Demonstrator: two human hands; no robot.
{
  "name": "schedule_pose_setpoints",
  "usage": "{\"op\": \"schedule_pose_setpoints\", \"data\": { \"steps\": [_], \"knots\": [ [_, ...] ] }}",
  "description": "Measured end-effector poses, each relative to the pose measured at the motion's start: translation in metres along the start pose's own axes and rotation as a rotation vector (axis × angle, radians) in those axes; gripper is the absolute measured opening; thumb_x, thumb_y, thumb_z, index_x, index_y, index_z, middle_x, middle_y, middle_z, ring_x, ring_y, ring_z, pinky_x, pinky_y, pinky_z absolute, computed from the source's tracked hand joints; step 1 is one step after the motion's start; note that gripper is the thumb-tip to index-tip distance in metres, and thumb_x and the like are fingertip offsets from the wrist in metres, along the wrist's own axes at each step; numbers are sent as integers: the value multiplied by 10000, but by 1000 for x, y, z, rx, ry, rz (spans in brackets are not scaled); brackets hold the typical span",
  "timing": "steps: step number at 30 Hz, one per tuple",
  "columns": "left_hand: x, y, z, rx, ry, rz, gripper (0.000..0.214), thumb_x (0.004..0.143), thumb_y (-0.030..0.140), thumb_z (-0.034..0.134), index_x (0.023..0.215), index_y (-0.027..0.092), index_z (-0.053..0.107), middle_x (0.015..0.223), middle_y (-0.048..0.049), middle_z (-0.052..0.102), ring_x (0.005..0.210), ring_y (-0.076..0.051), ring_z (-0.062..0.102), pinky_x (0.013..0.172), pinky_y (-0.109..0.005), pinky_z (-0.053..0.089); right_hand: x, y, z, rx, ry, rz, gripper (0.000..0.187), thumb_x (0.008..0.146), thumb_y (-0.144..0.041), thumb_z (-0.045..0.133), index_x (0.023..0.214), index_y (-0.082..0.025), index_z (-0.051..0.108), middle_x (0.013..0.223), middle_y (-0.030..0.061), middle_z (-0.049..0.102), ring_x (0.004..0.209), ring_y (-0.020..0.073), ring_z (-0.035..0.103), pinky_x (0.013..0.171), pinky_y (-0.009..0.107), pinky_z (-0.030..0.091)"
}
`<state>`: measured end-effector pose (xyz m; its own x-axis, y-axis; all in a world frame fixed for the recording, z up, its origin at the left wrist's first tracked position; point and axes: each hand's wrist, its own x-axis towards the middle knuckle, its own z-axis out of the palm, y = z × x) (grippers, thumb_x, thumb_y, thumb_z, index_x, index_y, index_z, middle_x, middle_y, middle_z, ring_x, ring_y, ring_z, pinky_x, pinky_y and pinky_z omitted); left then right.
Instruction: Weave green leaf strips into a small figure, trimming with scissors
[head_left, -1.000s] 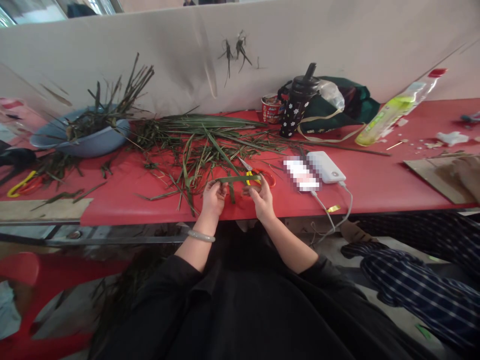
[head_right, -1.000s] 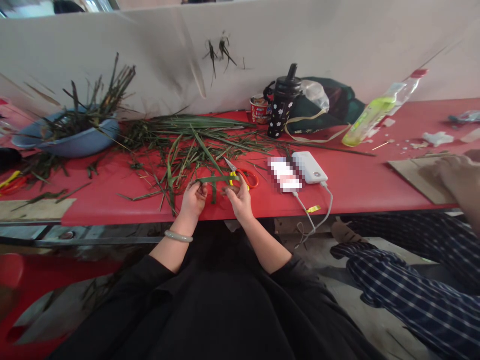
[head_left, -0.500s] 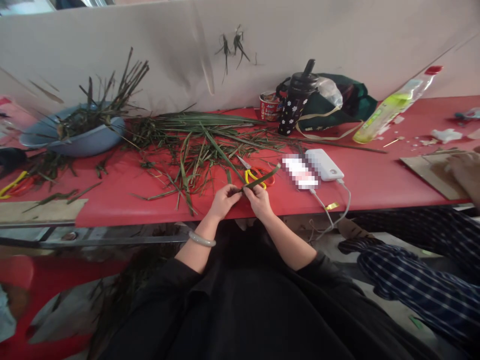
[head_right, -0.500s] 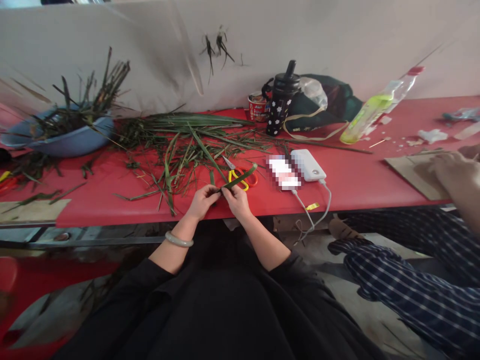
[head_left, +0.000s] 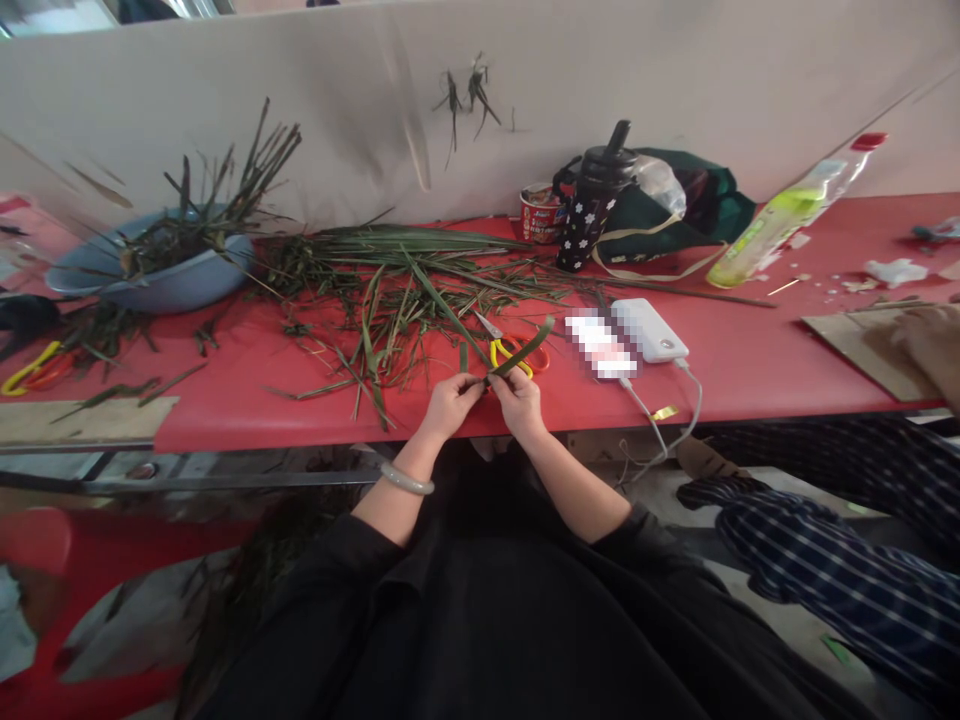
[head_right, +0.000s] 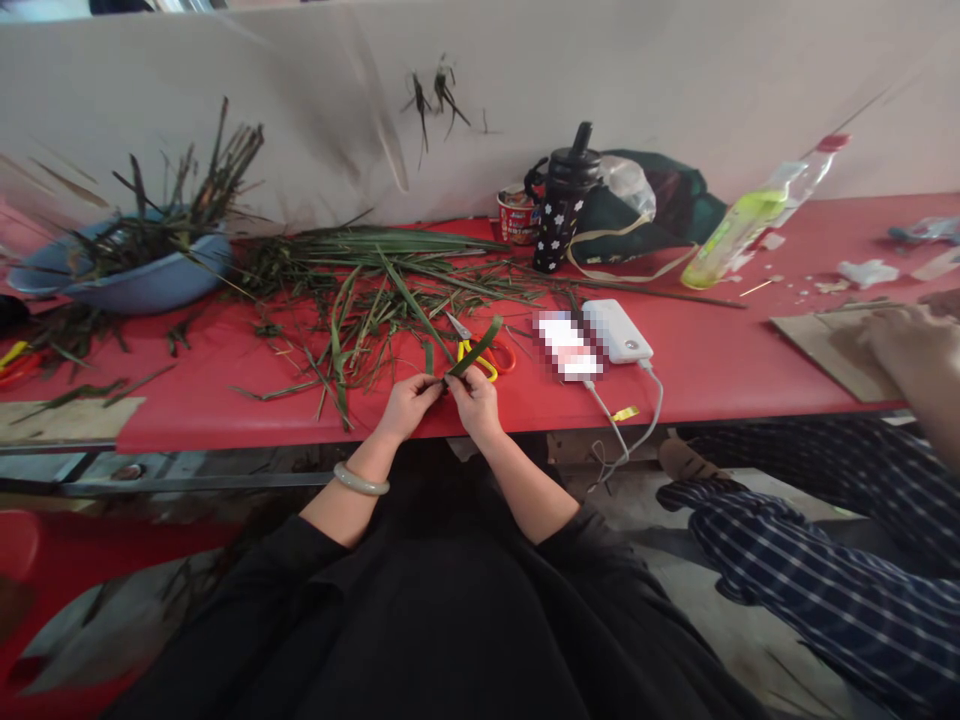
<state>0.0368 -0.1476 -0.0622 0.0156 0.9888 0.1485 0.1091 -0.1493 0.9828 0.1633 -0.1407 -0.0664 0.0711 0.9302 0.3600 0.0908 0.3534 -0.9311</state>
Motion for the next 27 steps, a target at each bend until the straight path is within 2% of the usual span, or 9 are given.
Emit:
{"op": "schedule_pose_setpoints", "data": {
  "steps": [6, 12, 15, 20, 27],
  "knots": [
    [0, -2, -1, 51, -24, 47, 129, 691, 276, 576, 707, 168, 645, 642, -7, 614, 601, -110, 519, 585, -220, 390, 0, 4, 0, -20, -16, 8, 138, 750, -316, 512, 753, -195, 578, 664, -4, 563, 618, 126, 521, 613, 264, 451],
    [2, -2, 1, -65, 74, -16, 171, 691, 326, 579, 722, 164, 628, 633, -5, 609, 595, -108, 531, 583, -221, 406, 0, 4, -2, -100, 25, -154, 98, 757, -261, 530, 783, -217, 614, 802, 28, 593, 809, 160, 557, 753, 309, 457],
    [2, 0, 1, -140, 73, -57, 218, 688, 361, 582, 749, 160, 644, 655, -14, 621, 587, -105, 529, 568, -216, 405, 0, 4, -2, -129, 5, -187, 97, 758, -247, 537, 784, -233, 630, 809, 27, 590, 830, 161, 556, 792, 326, 446],
    [3, -1, -1, -235, 81, -87, 240, 682, 379, 592, 761, 160, 651, 626, -2, 594, 560, -96, 496, 518, -205, 378, 0, 8, 0, -164, -41, -175, 92, 736, -260, 568, 777, -234, 647, 815, 27, 577, 790, 151, 556, 716, 290, 466],
    [4, -2, -3, -237, 91, -96, 206, 679, 358, 600, 707, 157, 636, 569, 19, 542, 505, -70, 439, 483, -191, 350, 1, 12, -1, -156, -159, -172, 135, 763, -272, 535, 825, -220, 644, 861, 38, 577, 774, 137, 562, 659, 256, 476]
  ]
}}
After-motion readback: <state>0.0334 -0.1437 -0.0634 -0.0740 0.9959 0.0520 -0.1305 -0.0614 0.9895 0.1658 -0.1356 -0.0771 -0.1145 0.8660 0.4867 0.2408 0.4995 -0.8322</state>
